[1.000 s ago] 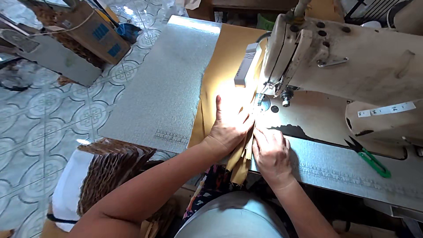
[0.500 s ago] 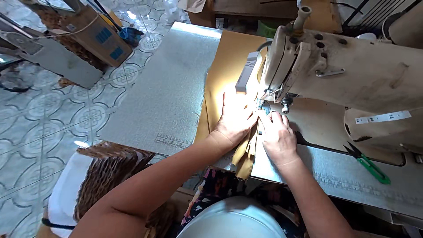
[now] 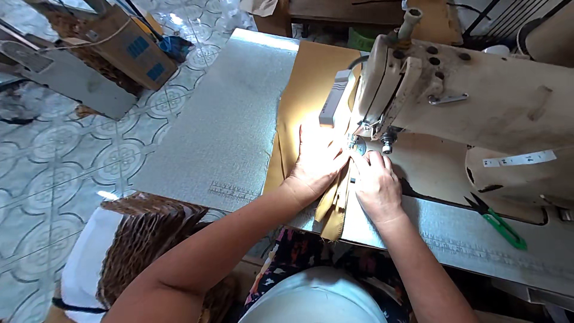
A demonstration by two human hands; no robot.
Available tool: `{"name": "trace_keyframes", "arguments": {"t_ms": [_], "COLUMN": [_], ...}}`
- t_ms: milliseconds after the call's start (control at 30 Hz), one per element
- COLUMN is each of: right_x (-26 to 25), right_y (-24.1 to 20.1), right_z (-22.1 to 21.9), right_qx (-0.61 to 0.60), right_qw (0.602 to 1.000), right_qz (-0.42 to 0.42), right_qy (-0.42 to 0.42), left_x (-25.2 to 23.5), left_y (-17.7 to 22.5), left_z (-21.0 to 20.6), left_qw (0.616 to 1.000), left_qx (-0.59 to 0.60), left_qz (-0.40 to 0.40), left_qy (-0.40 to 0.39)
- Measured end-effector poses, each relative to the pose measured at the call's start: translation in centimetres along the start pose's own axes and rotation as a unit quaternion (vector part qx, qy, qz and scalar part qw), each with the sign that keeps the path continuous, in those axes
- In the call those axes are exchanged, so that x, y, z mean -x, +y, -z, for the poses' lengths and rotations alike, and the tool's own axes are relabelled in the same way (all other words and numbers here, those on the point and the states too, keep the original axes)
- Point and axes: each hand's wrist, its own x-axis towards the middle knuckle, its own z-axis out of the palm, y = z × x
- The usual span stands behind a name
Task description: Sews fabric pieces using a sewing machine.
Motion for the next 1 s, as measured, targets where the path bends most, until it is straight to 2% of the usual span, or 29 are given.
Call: {"name": "trace_keyframes", "arguments": {"t_ms": [333, 533, 1000], "right_x": [-0.11, -0.11, 0.17], "right_y": [0.15, -0.25, -0.12], "right_z": [0.18, 0.08, 0.07], "right_qx": [0.004, -0.001, 0.003], "right_qw": [1.0, 1.0, 1.0], "right_qz": [0.011, -0.019, -0.008], "right_qy": [-0.011, -0.017, -0.005], "left_x": [0.47, -0.03, -0.29], "left_y": [-0.05, -0.34, -0.36], "left_z": [-0.07, -0.38, -0.23], "left_qw": [0.999, 1.0, 1.0], "left_qx": [-0.027, -0.005, 0.003], "left_qz": [0.001, 0.0, -0.002], "left_qy": [0.025, 0.02, 0.006]}}
